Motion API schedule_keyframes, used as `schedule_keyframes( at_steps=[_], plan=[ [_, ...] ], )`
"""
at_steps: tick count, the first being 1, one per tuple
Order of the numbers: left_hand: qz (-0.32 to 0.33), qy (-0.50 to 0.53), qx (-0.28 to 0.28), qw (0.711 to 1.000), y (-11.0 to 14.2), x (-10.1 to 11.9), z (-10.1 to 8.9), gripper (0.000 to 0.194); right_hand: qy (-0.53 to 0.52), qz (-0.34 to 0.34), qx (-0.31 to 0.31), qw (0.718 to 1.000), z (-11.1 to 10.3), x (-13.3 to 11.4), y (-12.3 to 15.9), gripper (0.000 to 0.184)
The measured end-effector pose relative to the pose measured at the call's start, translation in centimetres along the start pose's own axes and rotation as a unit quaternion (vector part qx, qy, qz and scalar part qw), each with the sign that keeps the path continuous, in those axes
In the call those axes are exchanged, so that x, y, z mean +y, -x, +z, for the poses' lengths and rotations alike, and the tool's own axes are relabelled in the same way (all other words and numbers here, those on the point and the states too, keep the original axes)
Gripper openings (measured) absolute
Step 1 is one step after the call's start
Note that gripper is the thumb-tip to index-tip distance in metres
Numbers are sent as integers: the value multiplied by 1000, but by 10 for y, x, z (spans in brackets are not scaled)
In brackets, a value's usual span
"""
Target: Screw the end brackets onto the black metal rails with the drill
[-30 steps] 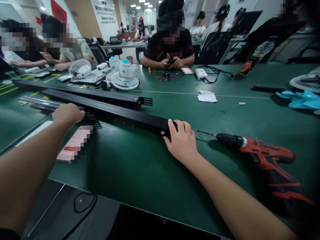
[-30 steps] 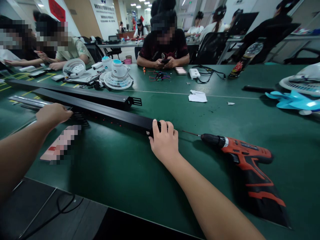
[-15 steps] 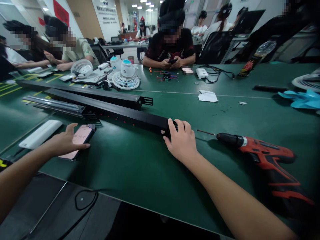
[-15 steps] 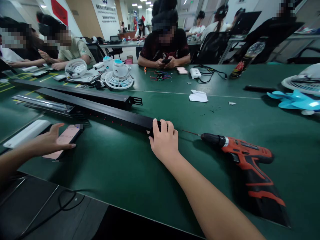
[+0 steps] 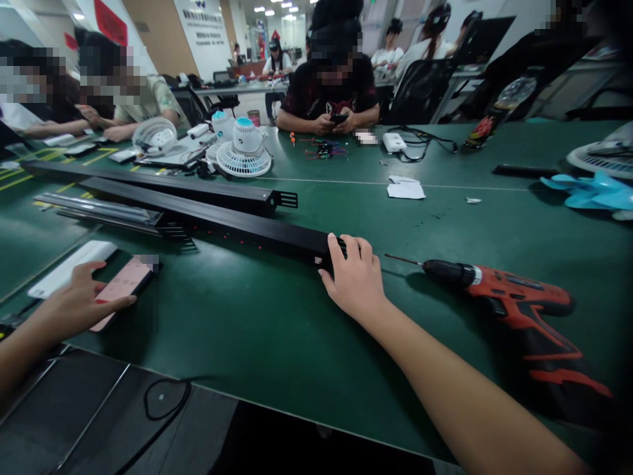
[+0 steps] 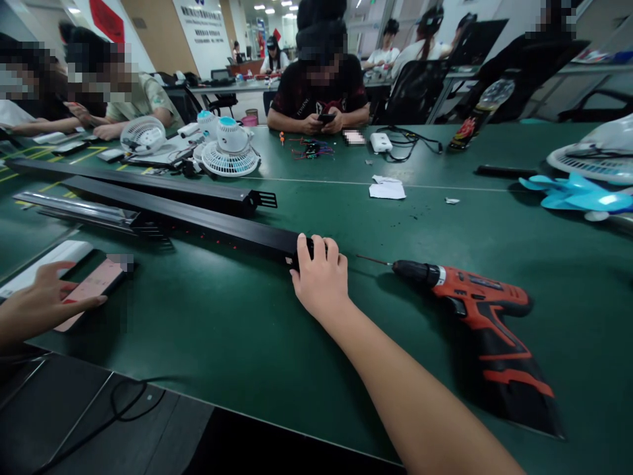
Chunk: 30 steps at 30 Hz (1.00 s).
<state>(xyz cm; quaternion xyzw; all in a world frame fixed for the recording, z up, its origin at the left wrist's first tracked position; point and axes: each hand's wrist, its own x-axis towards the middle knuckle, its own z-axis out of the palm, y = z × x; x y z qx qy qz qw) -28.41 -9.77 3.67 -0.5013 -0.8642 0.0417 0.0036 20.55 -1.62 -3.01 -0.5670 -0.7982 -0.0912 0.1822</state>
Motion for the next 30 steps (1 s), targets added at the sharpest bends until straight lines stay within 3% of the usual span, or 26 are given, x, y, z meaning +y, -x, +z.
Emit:
schedule_keyframes(
  at_steps=[4,8,10,12,17,19,21,25,28,30],
  plan=[
    [-15,72,-34,997,-1,-6,0,106,-4,1,0,1000,0,1,0,62],
    [58,6,11,998,-4,19,-7,109,-4,3,8,1000,0,1,0,60],
    [95,-14,53,994,0,49,-10,98,-6,4,7,1000,-1,1,-1,59],
    [148,40,80,985,11,89,-9,87,-10,6,3,1000,-2,1,-3,58],
    [349,240,120,898,54,212,6,77,-13,18,0,1000,-5,0,-4,57],
    [366,287,126,876,69,256,12,81,-13,20,0,1000,-6,0,-3,57],
    [340,326,133,872,79,292,16,82,-13,18,5,1000,-6,0,0,58],
    [304,333,151,880,87,334,21,66,-11,11,5,1000,-9,-1,5,55],
    [340,303,150,878,89,341,26,41,-13,10,0,1000,-14,-3,7,53],
    [371,287,168,867,91,339,29,38,-7,12,0,1000,-18,-6,9,54]
  ],
)
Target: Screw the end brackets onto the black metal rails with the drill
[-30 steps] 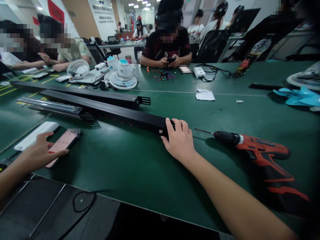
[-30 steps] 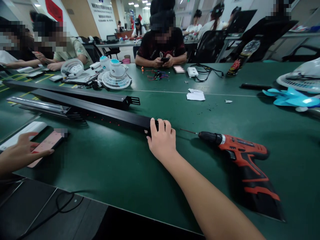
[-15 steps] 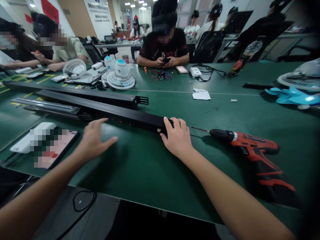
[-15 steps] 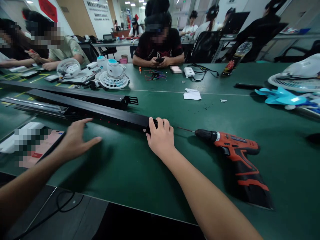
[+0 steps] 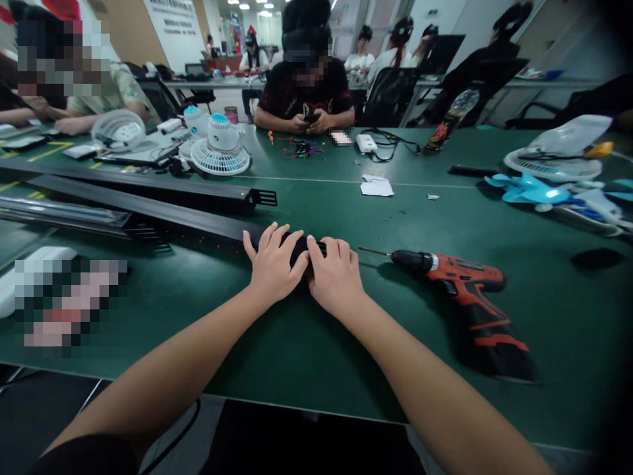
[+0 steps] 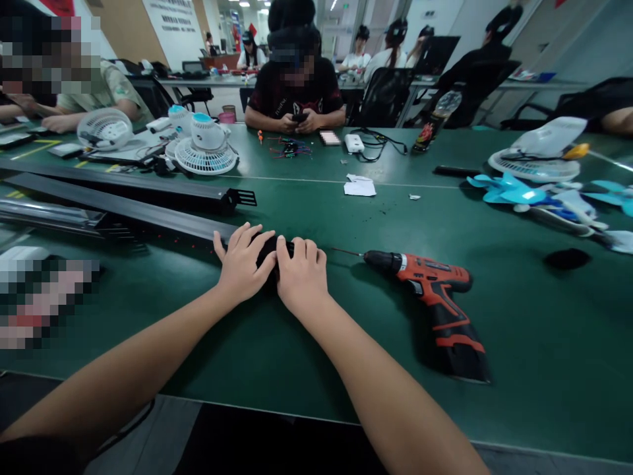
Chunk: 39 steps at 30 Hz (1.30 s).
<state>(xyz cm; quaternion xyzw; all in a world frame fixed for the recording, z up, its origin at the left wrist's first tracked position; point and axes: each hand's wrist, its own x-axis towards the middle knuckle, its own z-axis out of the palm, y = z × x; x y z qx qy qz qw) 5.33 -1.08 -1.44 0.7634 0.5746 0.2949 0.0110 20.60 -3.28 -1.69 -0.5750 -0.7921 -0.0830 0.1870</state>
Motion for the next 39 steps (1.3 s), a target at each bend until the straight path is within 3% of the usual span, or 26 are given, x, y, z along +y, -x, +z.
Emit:
schedule_keyframes(
  at_steps=[7,11,14,18,22,25,28,33,39],
  plan=[
    [94,-17,6,995,10,-1,-6,46,39,32,-72,996,-25,-10,8,56],
    [106,-21,1,994,12,2,-7,42,32,11,-108,994,-52,4,21,56],
    [107,-22,-3,994,12,1,-8,43,49,34,-87,994,-76,38,42,53],
    [106,-21,-4,994,11,0,-7,43,91,140,-40,985,-94,115,82,53],
    [108,-11,-2,994,12,3,-6,39,112,280,-73,951,-92,187,118,46],
    [110,-5,1,994,12,9,-5,36,44,327,-109,938,-83,213,130,37],
    [110,-1,8,994,12,14,-3,34,0,328,-81,941,-77,215,130,30],
    [107,2,8,994,12,15,-2,33,-45,389,-141,909,-77,207,119,20],
    [111,4,10,994,12,13,-2,30,-12,413,-149,899,-79,209,120,20]
  ],
)
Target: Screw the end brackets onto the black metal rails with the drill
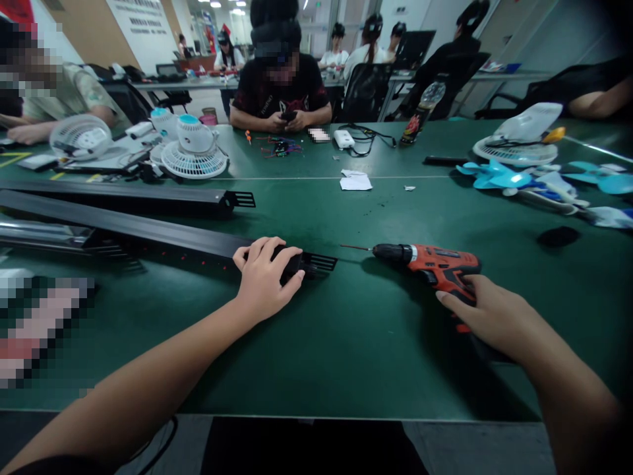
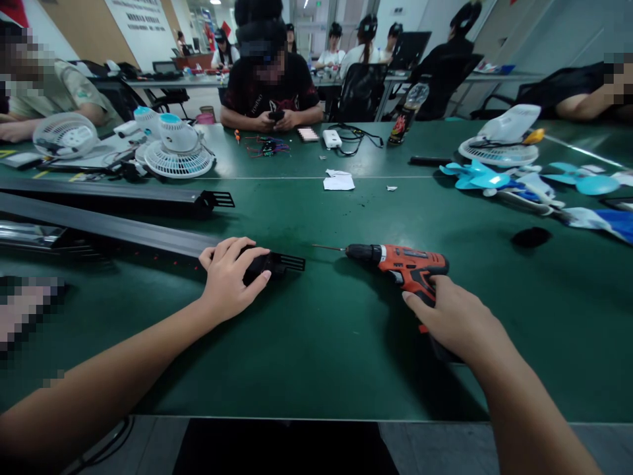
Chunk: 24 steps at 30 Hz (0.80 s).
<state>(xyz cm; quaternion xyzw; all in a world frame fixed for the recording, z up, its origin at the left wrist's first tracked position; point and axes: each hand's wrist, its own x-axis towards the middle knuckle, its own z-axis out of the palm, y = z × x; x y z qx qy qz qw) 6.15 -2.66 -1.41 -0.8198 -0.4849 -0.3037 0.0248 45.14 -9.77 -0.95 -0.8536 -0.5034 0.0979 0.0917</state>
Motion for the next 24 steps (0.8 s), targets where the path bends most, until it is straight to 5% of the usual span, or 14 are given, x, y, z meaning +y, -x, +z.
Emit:
schedule_keyframes(
  at_steps=[7,12,16,20,24],
  plan=[
    [2,17,4,1000,-1,2,-1,27,93,66,-69,991,-21,12,4,39],
    [-5,18,14,1000,-3,2,3,30,166,31,-36,985,-38,-3,21,47],
    [-9,15,17,1000,-3,2,4,32,140,-95,91,981,-36,-45,41,54],
    [-8,21,16,1000,-4,3,3,33,10,-240,36,970,-13,-104,45,45],
    [-8,28,25,999,-5,3,3,29,-33,-312,-21,949,15,-158,35,27]
  ],
)
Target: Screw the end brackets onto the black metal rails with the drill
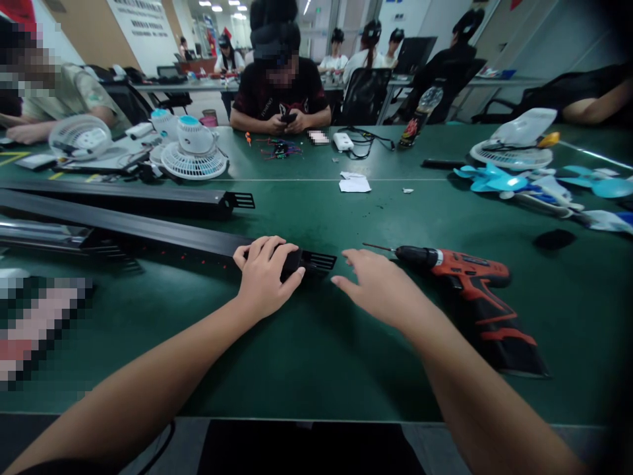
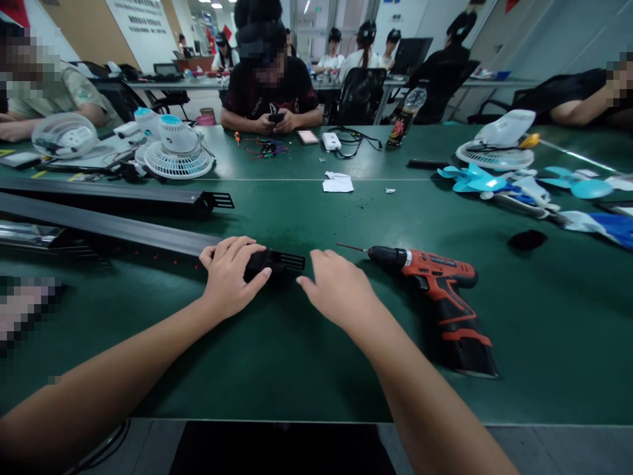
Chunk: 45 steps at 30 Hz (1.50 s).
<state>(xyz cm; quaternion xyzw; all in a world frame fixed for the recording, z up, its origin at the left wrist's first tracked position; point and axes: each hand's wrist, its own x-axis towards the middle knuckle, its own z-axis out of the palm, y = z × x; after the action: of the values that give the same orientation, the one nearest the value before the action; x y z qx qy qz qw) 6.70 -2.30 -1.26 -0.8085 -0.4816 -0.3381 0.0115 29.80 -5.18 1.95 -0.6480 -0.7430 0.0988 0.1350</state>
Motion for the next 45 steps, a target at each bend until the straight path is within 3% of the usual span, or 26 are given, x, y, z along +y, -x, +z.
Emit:
schedule_keyframes(
  at_steps=[4,9,17,19,22,23,24,26,29,32,35,37,41,45],
  plan=[
    [7,0,6,1000,0,-2,1,27,-32,-5,-9,999,23,-14,-27,10],
    [3,0,2,1000,0,-3,1,29,-96,-16,9,995,38,-6,-36,15],
    [21,-16,-14,1000,4,-8,0,43,-102,-24,72,992,48,3,-39,16],
    [11,-9,19,1000,7,-4,-6,41,-117,-22,90,989,48,2,-39,16],
    [-50,54,128,989,15,9,-21,18,-152,-19,112,982,46,1,-39,15],
    [-74,103,140,982,18,14,-25,17,-161,-21,117,980,45,0,-39,15],
    [-105,176,110,973,21,19,-29,26,-169,-22,121,978,44,0,-39,15],
    [-214,319,-12,923,26,27,-33,45,-182,-24,132,974,43,-1,-39,15],
    [-383,475,-143,779,26,32,-30,46,-203,-25,156,966,43,-2,-39,15],
    [-485,569,-158,645,22,28,-26,33,-216,-28,187,958,42,-3,-40,15],
    [-501,654,-112,555,16,19,-23,33,-226,-27,200,953,41,-4,-40,14],
    [-485,692,-69,530,12,11,-21,33,-232,-24,197,952,40,-5,-40,14],
    [-477,706,35,523,3,-5,-15,33,-236,-16,186,954,39,-4,-38,16],
    [-452,717,42,529,0,-13,-11,42,-249,-13,180,952,41,-2,-38,17]
  ],
)
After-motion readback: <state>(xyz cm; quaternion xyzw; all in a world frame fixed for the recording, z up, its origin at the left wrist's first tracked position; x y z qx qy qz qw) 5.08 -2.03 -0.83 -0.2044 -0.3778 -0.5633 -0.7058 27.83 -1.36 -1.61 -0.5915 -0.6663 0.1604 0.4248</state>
